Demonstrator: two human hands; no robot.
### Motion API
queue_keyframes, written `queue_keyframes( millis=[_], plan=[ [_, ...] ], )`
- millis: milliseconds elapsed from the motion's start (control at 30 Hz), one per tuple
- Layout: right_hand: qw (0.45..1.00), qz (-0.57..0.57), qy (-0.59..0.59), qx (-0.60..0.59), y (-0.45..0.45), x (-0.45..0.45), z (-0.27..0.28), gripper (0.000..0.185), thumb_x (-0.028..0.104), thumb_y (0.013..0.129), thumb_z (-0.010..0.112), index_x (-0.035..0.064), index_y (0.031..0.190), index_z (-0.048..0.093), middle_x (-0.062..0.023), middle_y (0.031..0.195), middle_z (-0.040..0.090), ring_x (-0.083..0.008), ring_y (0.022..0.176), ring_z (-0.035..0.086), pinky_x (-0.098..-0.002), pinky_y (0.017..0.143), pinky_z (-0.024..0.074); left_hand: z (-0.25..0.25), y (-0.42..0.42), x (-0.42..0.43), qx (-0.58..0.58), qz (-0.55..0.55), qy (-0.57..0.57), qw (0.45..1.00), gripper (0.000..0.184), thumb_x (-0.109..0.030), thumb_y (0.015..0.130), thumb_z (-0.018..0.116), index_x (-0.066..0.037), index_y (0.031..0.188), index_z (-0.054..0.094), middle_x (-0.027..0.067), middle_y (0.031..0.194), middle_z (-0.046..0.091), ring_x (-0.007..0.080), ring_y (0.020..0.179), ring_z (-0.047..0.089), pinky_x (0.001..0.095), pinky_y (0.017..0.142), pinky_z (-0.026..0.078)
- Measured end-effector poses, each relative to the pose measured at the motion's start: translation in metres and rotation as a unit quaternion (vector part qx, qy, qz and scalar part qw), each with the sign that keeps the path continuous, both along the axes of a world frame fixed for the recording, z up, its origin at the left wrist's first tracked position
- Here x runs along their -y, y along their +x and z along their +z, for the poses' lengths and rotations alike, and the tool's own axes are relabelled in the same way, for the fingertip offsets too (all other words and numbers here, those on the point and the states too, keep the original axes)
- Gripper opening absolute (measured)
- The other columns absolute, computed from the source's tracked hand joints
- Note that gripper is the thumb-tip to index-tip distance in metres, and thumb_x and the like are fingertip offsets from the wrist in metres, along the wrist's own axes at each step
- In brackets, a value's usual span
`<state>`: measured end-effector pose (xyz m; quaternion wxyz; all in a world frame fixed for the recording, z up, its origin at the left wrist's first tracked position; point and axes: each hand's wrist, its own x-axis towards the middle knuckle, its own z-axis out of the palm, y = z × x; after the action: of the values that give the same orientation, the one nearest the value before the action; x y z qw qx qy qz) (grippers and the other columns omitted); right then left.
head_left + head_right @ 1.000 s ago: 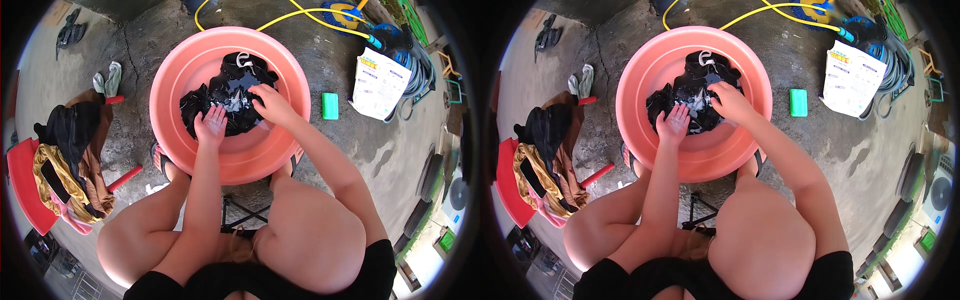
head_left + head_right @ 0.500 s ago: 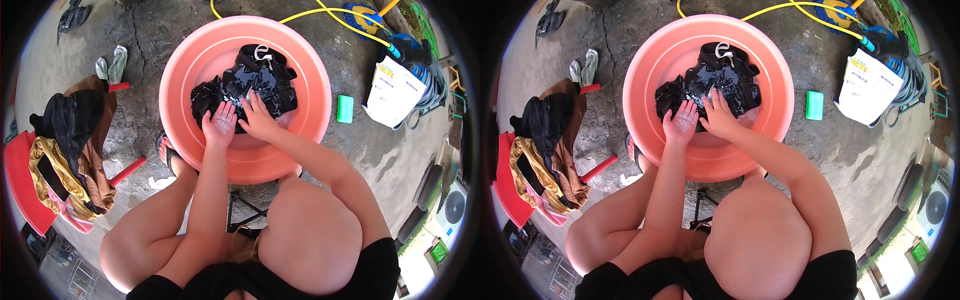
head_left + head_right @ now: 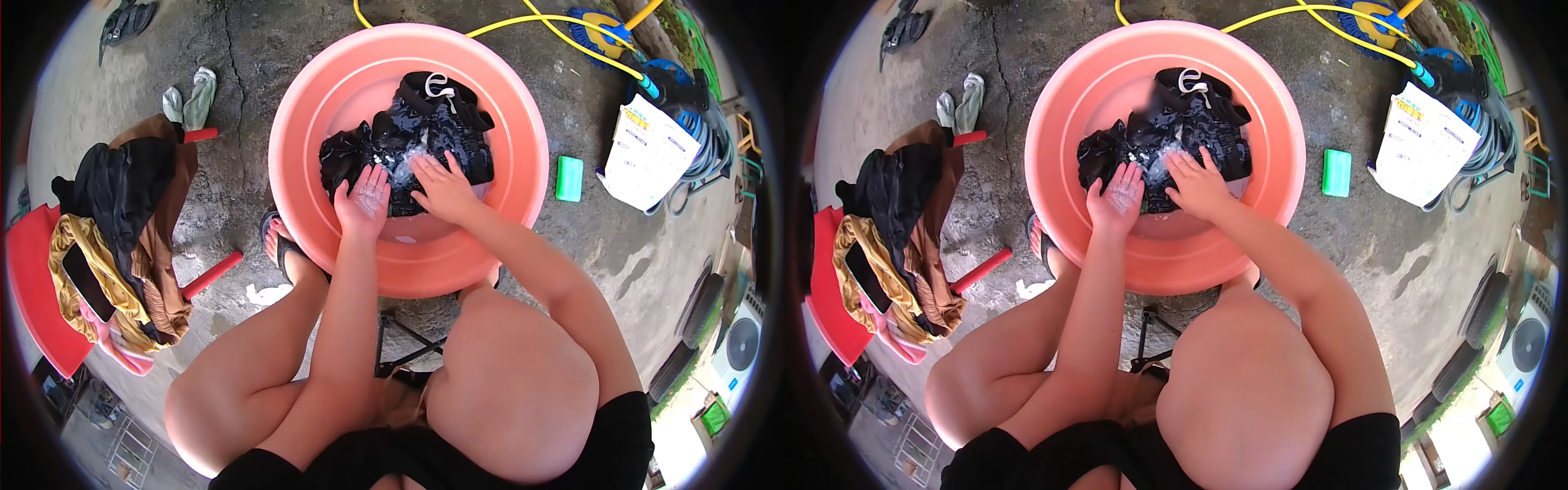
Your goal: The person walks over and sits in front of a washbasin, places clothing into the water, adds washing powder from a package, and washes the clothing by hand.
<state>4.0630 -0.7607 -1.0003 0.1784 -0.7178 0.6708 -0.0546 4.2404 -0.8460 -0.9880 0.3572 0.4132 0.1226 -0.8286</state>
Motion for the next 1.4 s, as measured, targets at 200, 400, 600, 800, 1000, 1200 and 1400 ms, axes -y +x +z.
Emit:
queue_keyframes(
  millis=[200, 400, 600, 800, 1000, 1200, 1400],
  plan=[
    [0.994, 0.1, 0.025, 0.023, 0.008, -0.01, 0.008, 0.062, 0.034, 0.083, 0.06, 0.0038, 0.134, 0.042, -0.0102, 0.139, 0.045, -0.0236, 0.132, 0.037, -0.0494, 0.112, 0.0165, -0.001, 0.0, 0.001, 0.008, 0.0, 0.002, 1.0, 0.064, -0.04, 0.09, 0.036, 0.002, 0.138, 0.034, 0.0183, 0.141, 0.04, 0.0296, 0.132, 0.036, 0.0406, 0.107, 0.028],
    [0.997, -0.064, -0.034, -0.024, 0.007, -0.001, 0.005, 0.054, 0.034, 0.088, 0.054, 0.0081, 0.135, 0.043, -0.0131, 0.138, 0.045, -0.0271, 0.133, 0.036, -0.0503, 0.112, 0.0146, 0.003, -0.001, 0.0, 0.009, 0.0, 0.001, 1.0, 0.063, -0.039, 0.09, 0.036, 0.002, 0.138, 0.034, 0.0181, 0.14, 0.041, 0.0294, 0.131, 0.038, 0.0405, 0.107, 0.029],
    [0.999, 0.015, 0.027, 0.02, 0.005, -0.005, 0.016, 0.052, 0.034, 0.082, 0.059, 0.01, 0.127, 0.052, -0.0112, 0.137, 0.047, -0.0266, 0.133, 0.036, -0.0535, 0.111, 0.0154, 0.003, -0.003, 0.002, 0.017, 0.005, 0.005, 1.0, 0.062, -0.038, 0.091, 0.034, 0.002, 0.138, 0.034, 0.0175, 0.141, 0.041, 0.0292, 0.131, 0.038, 0.0405, 0.107, 0.029],
    [0.994, 0.008, 0.103, 0.032, -0.014, -0.011, 0.027, 0.05, 0.032, 0.086, 0.055, 0.0103, 0.131, 0.048, -0.0079, 0.14, 0.044, -0.024, 0.135, 0.032, -0.0589, 0.108, 0.0207, 0.016, -0.02, 0.016, 0.133, -0.055, -0.112, 0.983, 0.059, -0.038, 0.092, 0.033, 0.003, 0.135, 0.039, 0.0164, 0.139, 0.043, 0.0273, 0.131, 0.039, 0.0391, 0.109, 0.027],
    [0.992, -0.06, 0.08, 0.071, -0.034, -0.029, 0.026, 0.048, 0.024, 0.085, 0.057, 0.0098, 0.13, 0.048, -0.0076, 0.14, 0.043, -0.0235, 0.133, 0.036, -0.0607, 0.107, 0.0214, 0.031, -0.073, 0.023, 0.512, -0.276, -0.422, 0.695, 0.055, -0.037, 0.095, 0.036, -0.002, 0.138, 0.037, 0.0202, 0.141, 0.039, 0.0312, 0.135, 0.032, 0.0445, 0.112, 0.015],
    [0.993, -0.079, 0.062, 0.069, -0.033, -0.041, 0.026, 0.05, 0.017, 0.081, 0.056, 0.0087, 0.13, 0.048, -0.0109, 0.14, 0.043, -0.029, 0.133, 0.036, -0.0559, 0.109, 0.021, -0.024, -0.066, 0.028, 0.742, -0.357, -0.515, 0.237, 0.067, -0.041, 0.091, 0.044, -0.001, 0.142, 0.028, 0.0246, 0.149, 0.021, 0.038, 0.14, 0.016, 0.057, 0.11, 0.01],
    [0.991, -0.086, 0.061, 0.079, -0.036, -0.053, 0.029, 0.048, 0.014, 0.079, 0.057, 0.0067, 0.127, 0.051, -0.0137, 0.14, 0.042, -0.0355, 0.13, 0.038, -0.052, 0.11, 0.0223, -0.027, -0.093, -0.027, 0.538, -0.406, -0.73, 0.111, 0.068, -0.038, 0.086, 0.054, -0.007, 0.143, 0.032, 0.015, 0.15, 0.025, 0.0315, 0.138, 0.025, 0.051, 0.111, 0.015]
  ],
)
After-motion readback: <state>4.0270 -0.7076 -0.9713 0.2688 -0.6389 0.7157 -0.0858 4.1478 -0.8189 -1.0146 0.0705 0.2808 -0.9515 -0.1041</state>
